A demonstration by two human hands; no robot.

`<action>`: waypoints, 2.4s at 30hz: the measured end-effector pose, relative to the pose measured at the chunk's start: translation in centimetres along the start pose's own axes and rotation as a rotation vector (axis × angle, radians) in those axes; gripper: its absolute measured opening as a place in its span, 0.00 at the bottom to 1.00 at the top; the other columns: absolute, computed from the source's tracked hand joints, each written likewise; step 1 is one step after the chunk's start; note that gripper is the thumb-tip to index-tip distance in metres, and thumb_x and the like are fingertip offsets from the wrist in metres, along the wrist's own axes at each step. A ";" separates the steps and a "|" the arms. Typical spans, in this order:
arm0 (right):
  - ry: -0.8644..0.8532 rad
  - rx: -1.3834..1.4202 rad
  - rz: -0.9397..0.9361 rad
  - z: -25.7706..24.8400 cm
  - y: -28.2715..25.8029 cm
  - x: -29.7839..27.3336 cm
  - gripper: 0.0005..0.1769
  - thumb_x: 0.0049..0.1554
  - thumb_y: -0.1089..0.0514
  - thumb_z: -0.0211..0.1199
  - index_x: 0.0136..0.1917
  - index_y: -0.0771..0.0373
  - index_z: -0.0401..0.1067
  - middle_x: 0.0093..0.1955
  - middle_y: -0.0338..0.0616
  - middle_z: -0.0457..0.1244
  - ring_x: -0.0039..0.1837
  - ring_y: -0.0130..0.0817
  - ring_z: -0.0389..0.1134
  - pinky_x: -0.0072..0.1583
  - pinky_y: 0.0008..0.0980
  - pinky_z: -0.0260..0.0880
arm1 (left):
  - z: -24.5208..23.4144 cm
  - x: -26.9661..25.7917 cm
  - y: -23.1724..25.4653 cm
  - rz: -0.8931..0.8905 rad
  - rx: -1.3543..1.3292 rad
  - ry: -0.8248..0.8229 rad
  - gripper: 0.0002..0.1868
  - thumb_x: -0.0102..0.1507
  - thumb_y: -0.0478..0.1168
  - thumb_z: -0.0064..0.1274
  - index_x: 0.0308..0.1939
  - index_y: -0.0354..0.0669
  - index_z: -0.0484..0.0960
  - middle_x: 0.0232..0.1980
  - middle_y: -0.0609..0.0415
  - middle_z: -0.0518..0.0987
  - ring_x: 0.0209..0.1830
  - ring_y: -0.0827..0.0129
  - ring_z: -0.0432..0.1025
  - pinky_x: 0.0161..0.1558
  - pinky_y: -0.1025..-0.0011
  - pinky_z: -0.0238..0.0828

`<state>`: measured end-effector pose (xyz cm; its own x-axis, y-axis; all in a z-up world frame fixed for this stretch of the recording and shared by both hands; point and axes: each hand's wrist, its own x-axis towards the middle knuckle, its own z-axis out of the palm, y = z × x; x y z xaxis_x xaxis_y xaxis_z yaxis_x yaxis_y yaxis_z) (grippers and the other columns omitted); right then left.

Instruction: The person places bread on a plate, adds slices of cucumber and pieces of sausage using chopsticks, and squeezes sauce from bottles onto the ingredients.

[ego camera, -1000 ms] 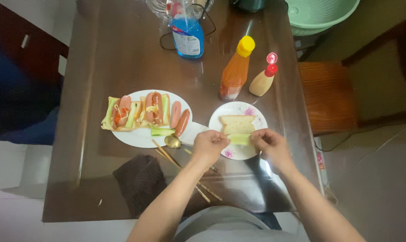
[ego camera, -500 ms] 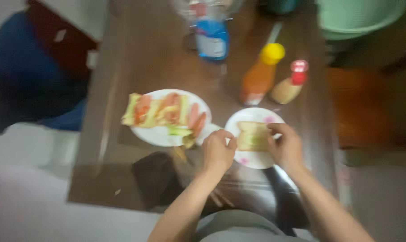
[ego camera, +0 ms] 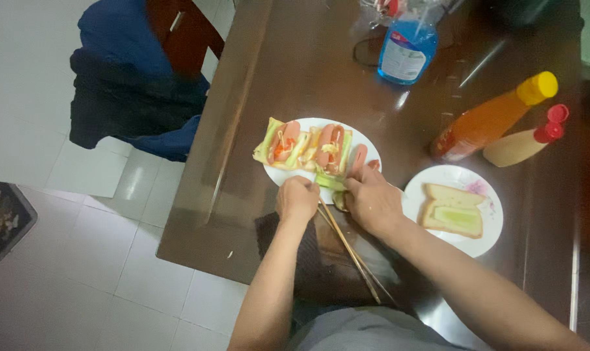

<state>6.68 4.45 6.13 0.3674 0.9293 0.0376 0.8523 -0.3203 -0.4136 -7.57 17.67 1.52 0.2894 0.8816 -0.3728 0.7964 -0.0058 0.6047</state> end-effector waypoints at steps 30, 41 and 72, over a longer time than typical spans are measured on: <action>-0.112 0.265 -0.057 -0.7 2.2 1.5 0.10 0.52 0.53 0.75 0.41 0.63 0.84 0.51 0.51 0.75 0.54 0.52 0.76 0.56 0.52 0.75 | -0.8 -1.6 -0.8 0.355 -0.126 0.114 0.15 0.63 0.41 0.67 0.52 0.43 0.87 0.46 0.46 0.86 0.46 0.55 0.81 0.51 0.59 0.78; -0.237 0.711 0.340 -9.2 20.8 -8.0 0.11 0.58 0.57 0.71 0.49 0.68 0.84 0.46 0.42 0.75 0.50 0.27 0.73 0.55 0.32 0.75 | 6.4 -10.0 8.0 0.507 -0.283 -0.237 0.15 0.65 0.38 0.64 0.55 0.44 0.85 0.53 0.49 0.84 0.40 0.56 0.82 0.46 0.63 0.79; 0.104 0.258 0.534 -8.8 17.6 -8.9 0.20 0.59 0.58 0.71 0.64 0.57 0.80 0.52 0.45 0.75 0.43 0.45 0.76 0.51 0.43 0.76 | 11.3 -12.8 9.0 0.825 -0.145 -0.091 0.15 0.68 0.37 0.60 0.59 0.44 0.83 0.57 0.45 0.80 0.46 0.43 0.81 0.47 0.49 0.78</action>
<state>21.69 -11.09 6.53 0.7651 0.6255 -0.1529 0.4269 -0.6706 -0.6067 1.88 1.01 3.78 0.7955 0.5796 0.1769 0.2360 -0.5652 0.7905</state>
